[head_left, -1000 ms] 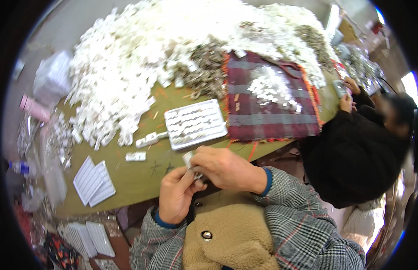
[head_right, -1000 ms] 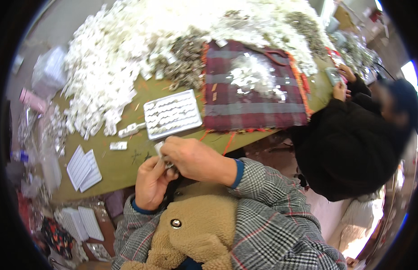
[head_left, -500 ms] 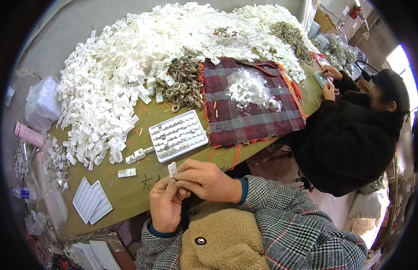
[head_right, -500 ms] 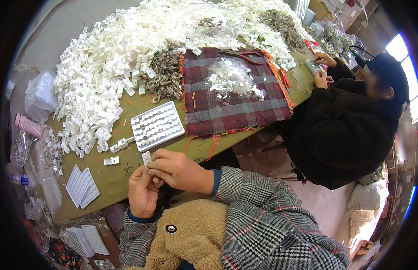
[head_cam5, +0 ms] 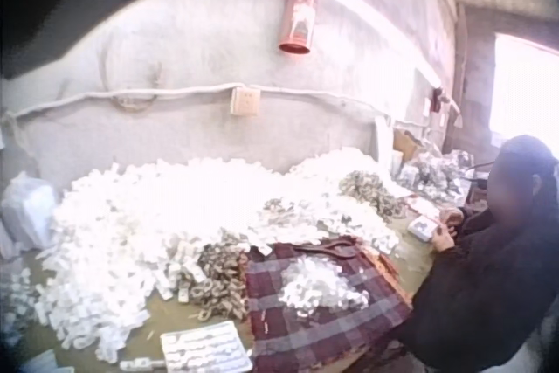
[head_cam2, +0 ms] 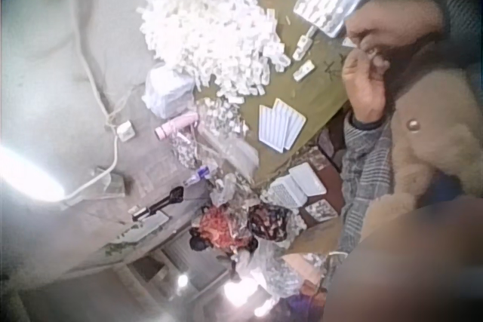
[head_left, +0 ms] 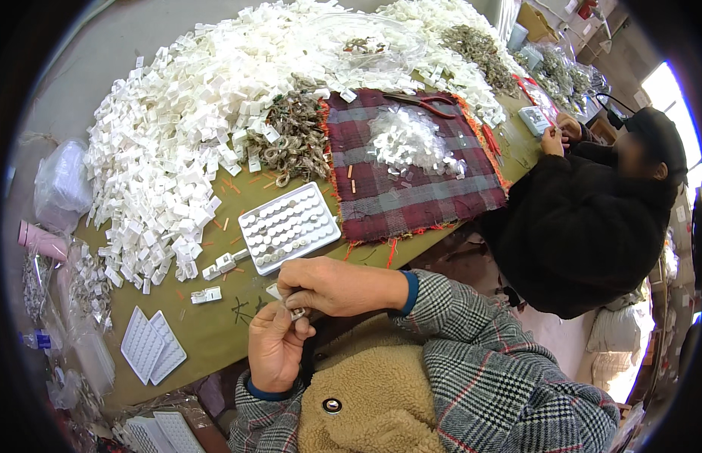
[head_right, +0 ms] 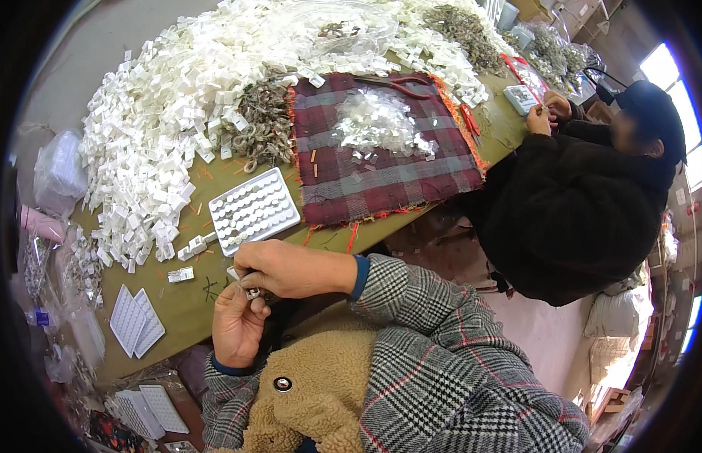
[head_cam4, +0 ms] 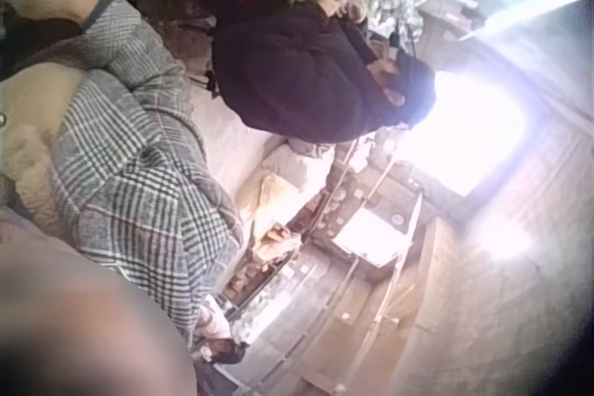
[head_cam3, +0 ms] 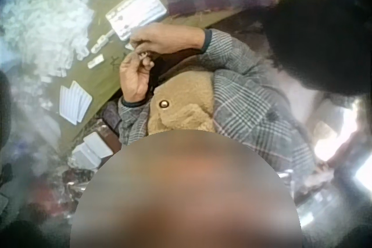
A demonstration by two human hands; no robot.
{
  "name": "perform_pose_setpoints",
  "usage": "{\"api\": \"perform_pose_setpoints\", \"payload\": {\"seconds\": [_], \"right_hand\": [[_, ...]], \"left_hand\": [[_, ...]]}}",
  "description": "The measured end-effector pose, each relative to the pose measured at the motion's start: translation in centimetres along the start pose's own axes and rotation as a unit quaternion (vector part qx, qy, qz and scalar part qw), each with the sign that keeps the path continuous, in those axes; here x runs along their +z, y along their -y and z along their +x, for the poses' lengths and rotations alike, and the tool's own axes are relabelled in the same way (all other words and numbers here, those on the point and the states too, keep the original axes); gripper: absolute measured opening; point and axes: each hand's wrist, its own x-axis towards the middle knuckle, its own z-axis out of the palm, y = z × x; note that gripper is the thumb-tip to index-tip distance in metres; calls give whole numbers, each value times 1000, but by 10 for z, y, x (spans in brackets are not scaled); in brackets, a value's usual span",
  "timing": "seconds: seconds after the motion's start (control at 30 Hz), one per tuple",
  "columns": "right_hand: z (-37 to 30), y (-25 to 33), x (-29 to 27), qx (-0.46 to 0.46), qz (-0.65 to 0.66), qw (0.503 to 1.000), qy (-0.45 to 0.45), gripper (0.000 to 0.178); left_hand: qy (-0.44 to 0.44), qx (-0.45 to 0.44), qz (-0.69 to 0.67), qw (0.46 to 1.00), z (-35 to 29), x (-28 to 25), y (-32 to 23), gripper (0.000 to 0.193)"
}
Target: The person repeatedly picks small white plastic housings and metal contacts from a tray, inserts the contacts into the housings, and places the assembled units on the table. The person works one at a time, handling each component with both hands and occasionally adjusting the tray.
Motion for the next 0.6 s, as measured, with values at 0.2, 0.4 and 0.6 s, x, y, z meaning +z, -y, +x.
{"api": "perform_pose_setpoints", "payload": {"seconds": [0.2,0.4,0.6], "right_hand": [[-3,10,6,-116,-165,971,-128,17],[-19,21,13,-170,-228,944,-168,37],[-35,26,12,-47,94,977,-184,25]], "left_hand": [[9,29,-46,998,0,5,1,20],[50,36,-65,996,-1,13,2,19],[-5,29,60,998,-10,21,2,17]]}}
